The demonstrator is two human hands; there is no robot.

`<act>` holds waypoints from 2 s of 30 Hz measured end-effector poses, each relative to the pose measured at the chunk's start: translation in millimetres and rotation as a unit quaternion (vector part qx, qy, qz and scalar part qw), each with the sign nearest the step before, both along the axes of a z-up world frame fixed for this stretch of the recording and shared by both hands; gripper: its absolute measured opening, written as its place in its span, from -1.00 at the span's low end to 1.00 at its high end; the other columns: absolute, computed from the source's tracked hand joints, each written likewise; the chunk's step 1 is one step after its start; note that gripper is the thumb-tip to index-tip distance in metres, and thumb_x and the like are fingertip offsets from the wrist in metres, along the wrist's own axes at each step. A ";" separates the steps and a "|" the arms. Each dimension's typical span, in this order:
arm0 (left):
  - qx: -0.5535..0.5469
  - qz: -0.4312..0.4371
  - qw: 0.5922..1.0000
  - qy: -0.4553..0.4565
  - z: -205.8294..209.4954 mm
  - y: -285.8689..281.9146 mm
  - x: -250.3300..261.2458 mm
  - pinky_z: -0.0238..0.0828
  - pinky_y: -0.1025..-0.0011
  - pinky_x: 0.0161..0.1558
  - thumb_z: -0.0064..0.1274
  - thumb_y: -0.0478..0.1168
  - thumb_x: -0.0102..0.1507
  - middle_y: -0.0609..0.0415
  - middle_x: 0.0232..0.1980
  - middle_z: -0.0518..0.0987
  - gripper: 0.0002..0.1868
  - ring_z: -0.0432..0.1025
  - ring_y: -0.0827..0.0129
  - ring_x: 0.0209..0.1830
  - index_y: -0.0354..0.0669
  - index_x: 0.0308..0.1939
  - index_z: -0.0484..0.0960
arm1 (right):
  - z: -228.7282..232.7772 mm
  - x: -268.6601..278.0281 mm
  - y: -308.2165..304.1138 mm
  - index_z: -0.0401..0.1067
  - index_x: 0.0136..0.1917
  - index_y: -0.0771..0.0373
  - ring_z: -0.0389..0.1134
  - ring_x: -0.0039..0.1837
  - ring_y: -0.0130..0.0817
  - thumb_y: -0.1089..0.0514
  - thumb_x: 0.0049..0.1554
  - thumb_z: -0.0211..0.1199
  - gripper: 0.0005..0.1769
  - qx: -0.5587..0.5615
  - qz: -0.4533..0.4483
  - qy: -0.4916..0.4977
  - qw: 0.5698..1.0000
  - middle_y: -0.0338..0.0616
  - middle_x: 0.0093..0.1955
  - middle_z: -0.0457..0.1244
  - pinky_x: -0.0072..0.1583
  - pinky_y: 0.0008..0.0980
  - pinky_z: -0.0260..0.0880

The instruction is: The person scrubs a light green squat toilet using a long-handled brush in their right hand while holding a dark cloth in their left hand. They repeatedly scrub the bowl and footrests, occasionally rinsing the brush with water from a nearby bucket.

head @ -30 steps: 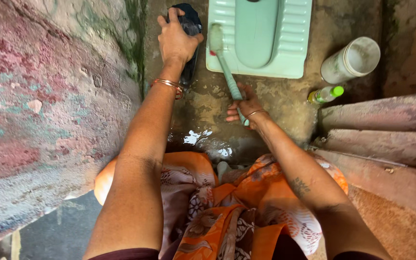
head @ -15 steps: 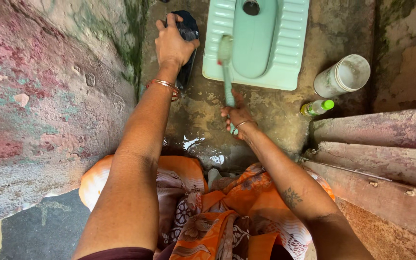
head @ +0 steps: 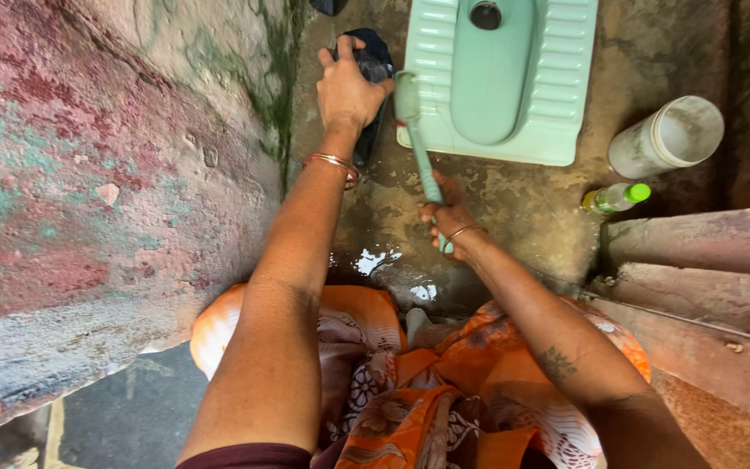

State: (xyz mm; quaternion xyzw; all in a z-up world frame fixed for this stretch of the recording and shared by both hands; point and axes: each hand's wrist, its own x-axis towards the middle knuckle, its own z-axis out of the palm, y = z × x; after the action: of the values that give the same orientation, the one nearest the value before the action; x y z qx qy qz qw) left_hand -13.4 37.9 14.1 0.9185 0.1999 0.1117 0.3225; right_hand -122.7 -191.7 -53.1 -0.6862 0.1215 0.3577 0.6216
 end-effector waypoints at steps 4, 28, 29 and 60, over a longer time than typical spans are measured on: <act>0.000 0.003 1.000 -0.001 -3.3 -0.3 1.6 0.59 -0.01 -0.01 0.49 0.02 -0.04 -0.12 0.22 0.33 -0.20 0.56 -0.25 -0.04 0.12 0.17 0.34 | -2.4 1.4 -4.6 -0.04 0.58 -0.20 0.07 -0.47 -0.52 0.33 0.14 0.09 -0.16 -0.018 -0.050 0.005 0.999 -0.25 -0.24 0.22 -0.48 -0.42 0.18; 0.015 -0.009 1.000 -0.015 -8.4 3.4 5.5 0.63 -0.01 -0.07 0.51 0.00 -0.01 -0.18 0.22 0.31 -0.21 0.55 -0.29 -0.04 0.07 0.17 0.36 | 11.1 1.9 -6.2 -0.10 0.61 -0.12 0.10 -0.46 -0.52 0.36 0.11 0.08 -0.11 -0.018 -0.064 -0.015 0.998 -0.22 -0.19 0.30 -0.49 -0.42 0.23; 0.015 -0.008 1.000 -0.016 -8.8 3.3 5.2 0.63 -0.01 -0.06 0.51 0.00 -0.01 -0.17 0.23 0.31 -0.21 0.55 -0.29 -0.04 0.08 0.17 0.36 | 11.2 -0.3 -6.0 -0.07 0.60 -0.14 0.10 -0.46 -0.53 0.35 0.13 0.11 -0.13 -0.012 -0.048 0.002 0.999 -0.22 -0.21 0.27 -0.49 -0.44 0.21; 0.012 -0.013 0.999 -0.038 -17.6 6.6 16.7 0.63 0.01 -0.07 0.51 -0.01 -0.04 -0.12 0.20 0.34 -0.20 0.58 -0.20 -0.10 0.09 0.15 0.36 | 18.7 7.8 -11.0 -0.03 0.57 -0.10 0.10 -0.45 -0.53 0.32 0.19 0.10 -0.24 -0.006 -0.123 0.031 0.992 -0.15 -0.20 0.21 -0.48 -0.46 0.23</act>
State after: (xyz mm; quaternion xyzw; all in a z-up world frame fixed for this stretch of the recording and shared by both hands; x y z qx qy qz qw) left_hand 3.3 44.5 -3.5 0.9197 0.1743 0.1448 0.3205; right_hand -114.9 -202.7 -34.4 -0.6587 0.2264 0.2989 0.6523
